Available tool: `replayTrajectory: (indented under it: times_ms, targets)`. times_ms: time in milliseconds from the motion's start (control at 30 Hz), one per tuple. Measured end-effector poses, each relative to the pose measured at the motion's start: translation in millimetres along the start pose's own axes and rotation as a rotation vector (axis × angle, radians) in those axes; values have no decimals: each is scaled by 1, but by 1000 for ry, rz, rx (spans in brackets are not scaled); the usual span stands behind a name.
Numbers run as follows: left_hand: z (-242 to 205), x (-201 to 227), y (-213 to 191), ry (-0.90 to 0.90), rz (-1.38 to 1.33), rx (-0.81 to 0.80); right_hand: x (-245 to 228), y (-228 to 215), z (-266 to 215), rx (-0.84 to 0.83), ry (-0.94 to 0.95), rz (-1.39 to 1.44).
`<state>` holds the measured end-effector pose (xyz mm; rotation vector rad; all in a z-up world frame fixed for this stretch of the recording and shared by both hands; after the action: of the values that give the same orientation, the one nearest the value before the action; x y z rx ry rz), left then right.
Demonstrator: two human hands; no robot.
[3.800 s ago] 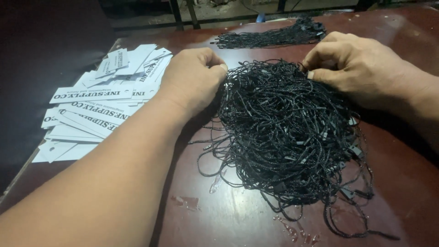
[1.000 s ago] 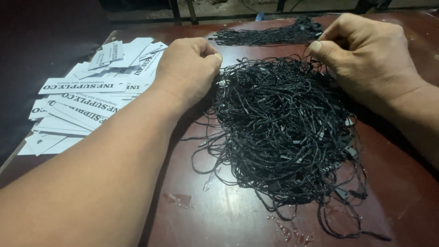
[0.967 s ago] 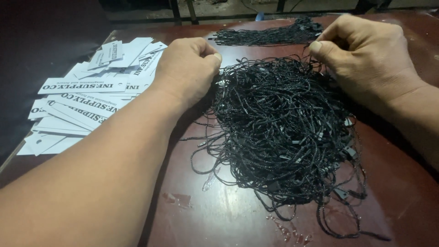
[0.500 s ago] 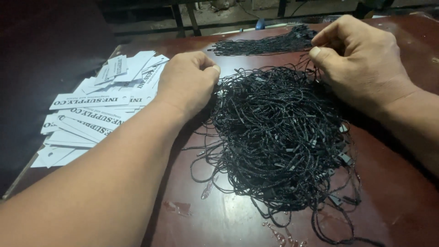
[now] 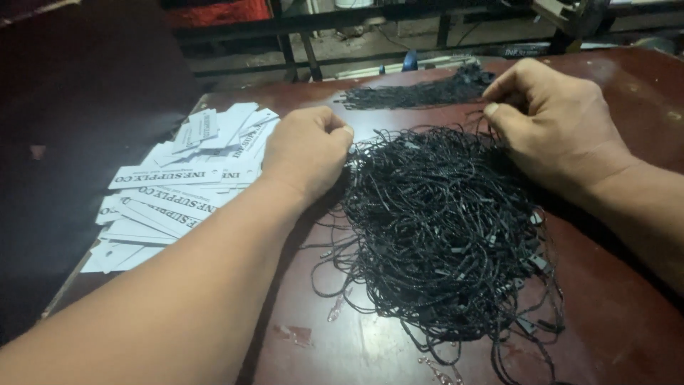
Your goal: The person repeatedly picks tangled black cords from a large pile on a table, separates them by hand, and places the untangled cords into a growing pile to the right. White paper tags are visible on the left side of the table.
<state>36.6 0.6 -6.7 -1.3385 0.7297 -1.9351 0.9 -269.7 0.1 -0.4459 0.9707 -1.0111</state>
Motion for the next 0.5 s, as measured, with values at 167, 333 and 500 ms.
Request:
replayTrajectory:
  times_ms: [167, 333, 500]
  targets:
    - [-4, 2, -2, -25, 22, -32, -10, -2, -4, -44, 168, 26]
    - [-5, 8, -8, -51, 23, -53, -13, -4, -3, -50, 171, -1]
    - [-7, 10, -9, -58, 21, -61, -12, -5, -4, -44, 168, 2]
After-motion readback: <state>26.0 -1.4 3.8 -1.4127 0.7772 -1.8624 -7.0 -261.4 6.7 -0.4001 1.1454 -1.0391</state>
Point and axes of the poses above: each hand's wrist, its own z-axis towards the middle knuckle, its own y-axis out of the palm, x = y × z, the point moved 1 cm from there along z, towards the middle knuckle, and after that the axes turned 7 degrees about y, right-handed, at the moved point
